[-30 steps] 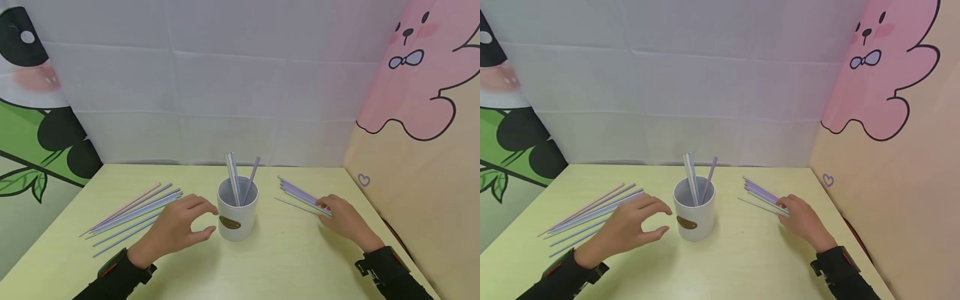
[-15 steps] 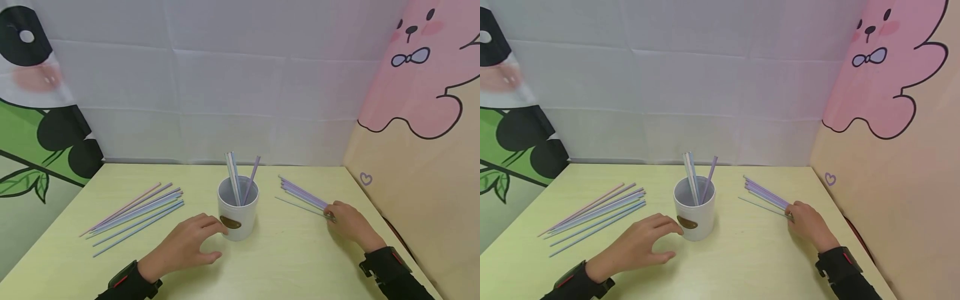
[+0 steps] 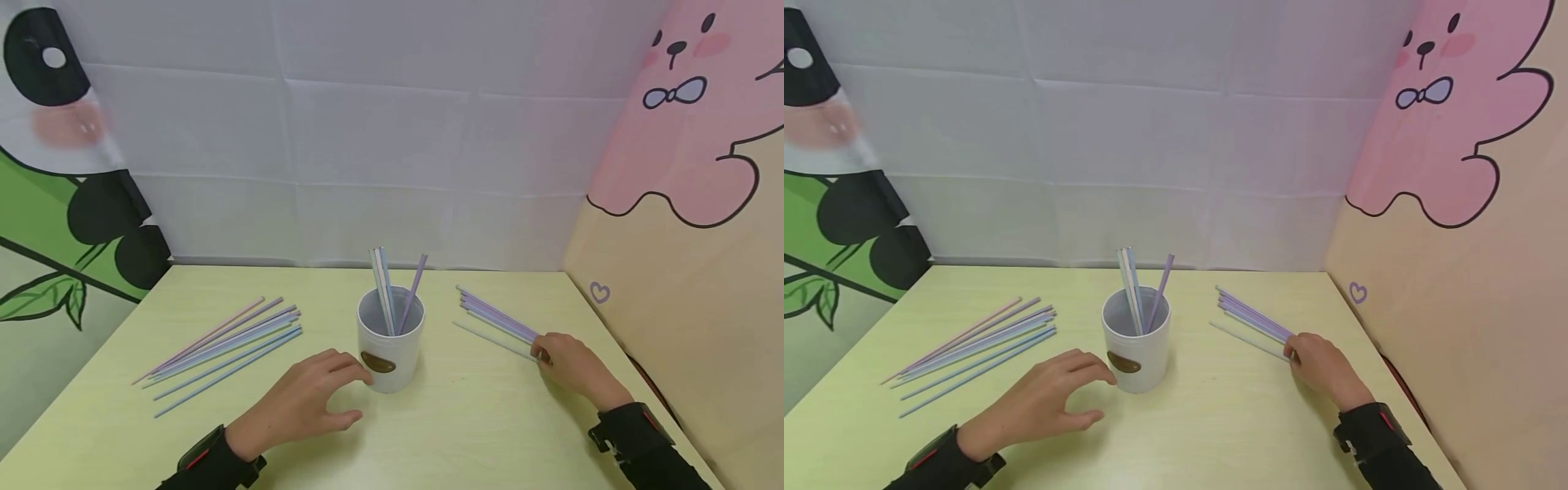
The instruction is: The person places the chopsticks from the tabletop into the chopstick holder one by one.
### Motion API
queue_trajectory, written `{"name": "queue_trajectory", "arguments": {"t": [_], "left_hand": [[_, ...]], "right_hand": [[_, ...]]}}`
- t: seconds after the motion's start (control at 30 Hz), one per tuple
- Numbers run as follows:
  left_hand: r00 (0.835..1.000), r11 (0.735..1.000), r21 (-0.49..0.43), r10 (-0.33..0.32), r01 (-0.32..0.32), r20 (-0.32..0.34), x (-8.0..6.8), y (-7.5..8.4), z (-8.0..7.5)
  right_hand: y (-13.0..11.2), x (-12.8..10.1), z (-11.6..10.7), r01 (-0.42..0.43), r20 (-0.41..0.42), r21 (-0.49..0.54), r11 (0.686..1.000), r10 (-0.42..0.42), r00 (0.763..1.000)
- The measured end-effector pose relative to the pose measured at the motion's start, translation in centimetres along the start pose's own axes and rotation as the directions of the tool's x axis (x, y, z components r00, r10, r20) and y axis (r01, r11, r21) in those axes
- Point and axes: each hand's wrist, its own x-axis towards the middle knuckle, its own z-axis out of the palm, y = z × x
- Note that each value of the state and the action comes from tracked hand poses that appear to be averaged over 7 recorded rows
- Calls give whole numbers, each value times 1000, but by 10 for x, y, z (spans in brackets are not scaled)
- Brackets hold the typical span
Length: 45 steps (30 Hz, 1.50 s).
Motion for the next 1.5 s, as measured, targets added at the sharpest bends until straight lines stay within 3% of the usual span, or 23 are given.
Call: {"name": "queue_trajectory", "arguments": {"t": [0.33, 0.5, 0.67, 0.83, 1.13, 1.37, 1.5], "left_hand": [[1000, 998, 51, -22, 23, -17, 5, -1, -9], [999, 997, 60, -51, 51, -5, 6, 0, -13], [998, 997, 60, -50, 51, -23, 10, 4, -16], [998, 996, 72, -41, 44, -42, 18, 13, -19], [995, 998, 23, -65, 63, 79, 38, 38, -14], [998, 1000, 23, 5, -7, 56, 50, 53, -2], [998, 1000, 17, 4, -5, 56, 55, 57, 3]], "right_hand": [[-22, -9, -30, 121, 49, 16, 992, -122, 991], [-44, -13, -47, 206, 107, 90, 974, -215, 971], [-72, -13, -55, 281, 113, 126, 952, -295, 949], [-104, -9, -57, 327, 127, 134, 936, -343, 931], [-158, 8, -51, 313, 203, 191, 930, -349, 915], [-185, 21, -41, 377, 165, 200, 904, -410, 897], [-195, 25, -37, 403, 148, 194, 894, -433, 889]]}}
